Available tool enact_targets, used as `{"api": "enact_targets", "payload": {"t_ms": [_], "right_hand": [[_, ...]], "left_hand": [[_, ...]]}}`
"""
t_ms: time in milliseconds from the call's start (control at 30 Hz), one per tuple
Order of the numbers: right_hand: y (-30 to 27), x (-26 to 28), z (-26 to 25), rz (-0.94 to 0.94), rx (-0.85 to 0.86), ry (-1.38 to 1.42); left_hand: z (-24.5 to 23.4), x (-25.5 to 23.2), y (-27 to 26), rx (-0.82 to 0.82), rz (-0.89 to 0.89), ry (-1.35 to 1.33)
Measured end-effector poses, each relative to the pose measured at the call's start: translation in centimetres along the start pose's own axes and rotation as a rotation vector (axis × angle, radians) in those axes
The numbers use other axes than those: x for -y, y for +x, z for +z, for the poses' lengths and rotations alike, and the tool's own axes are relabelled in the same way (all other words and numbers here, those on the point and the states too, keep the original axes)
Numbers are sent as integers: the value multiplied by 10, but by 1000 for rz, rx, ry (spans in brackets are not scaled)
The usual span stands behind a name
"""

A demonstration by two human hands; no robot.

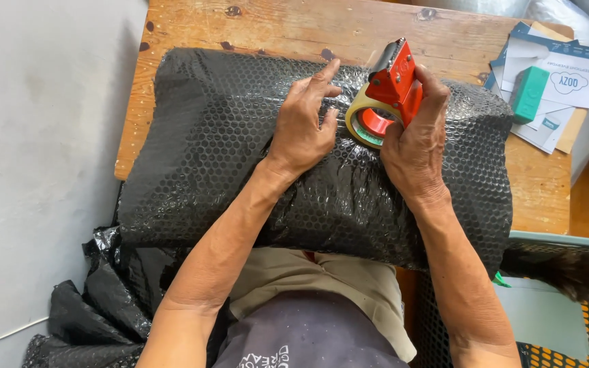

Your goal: Wrapping a cushion in bubble wrap and securing it with tape for shipping.

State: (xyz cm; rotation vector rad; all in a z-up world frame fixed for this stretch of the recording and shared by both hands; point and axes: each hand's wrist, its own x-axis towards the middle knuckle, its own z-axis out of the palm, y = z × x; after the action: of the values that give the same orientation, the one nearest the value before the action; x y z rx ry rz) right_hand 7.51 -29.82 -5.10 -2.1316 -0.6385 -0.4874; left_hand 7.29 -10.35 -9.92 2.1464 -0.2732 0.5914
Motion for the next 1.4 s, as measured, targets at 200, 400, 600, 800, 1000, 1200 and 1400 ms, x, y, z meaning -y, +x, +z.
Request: {"api": "enact_targets", "payload": {"t_ms": [200,400,600,800,1000,1200,1400], "right_hand": [[-1,-5,1,-33,1,-20],[-4,-8,4,-64,-11,-48],[-6,-14,9,-79,-7,-114],[-8,-11,10,-41,9,-117],[-6,-10,12,-59,-11,-126],[-7,-14,13,-86,-15,-146],[-8,-14,13,-83,-4,-150]], "left_hand": [[4,5,-2,25,-11,47],[14,15,2,-87,-135,44],[-6,-3,12,-323,-284,-259],[-31,-30,13,-340,-351,-558],[-73,-98,-16,-73,-302,-490],[-46,-142,-119,280,-261,-776],[-12,-127,-196,582,-124,-804]]}}
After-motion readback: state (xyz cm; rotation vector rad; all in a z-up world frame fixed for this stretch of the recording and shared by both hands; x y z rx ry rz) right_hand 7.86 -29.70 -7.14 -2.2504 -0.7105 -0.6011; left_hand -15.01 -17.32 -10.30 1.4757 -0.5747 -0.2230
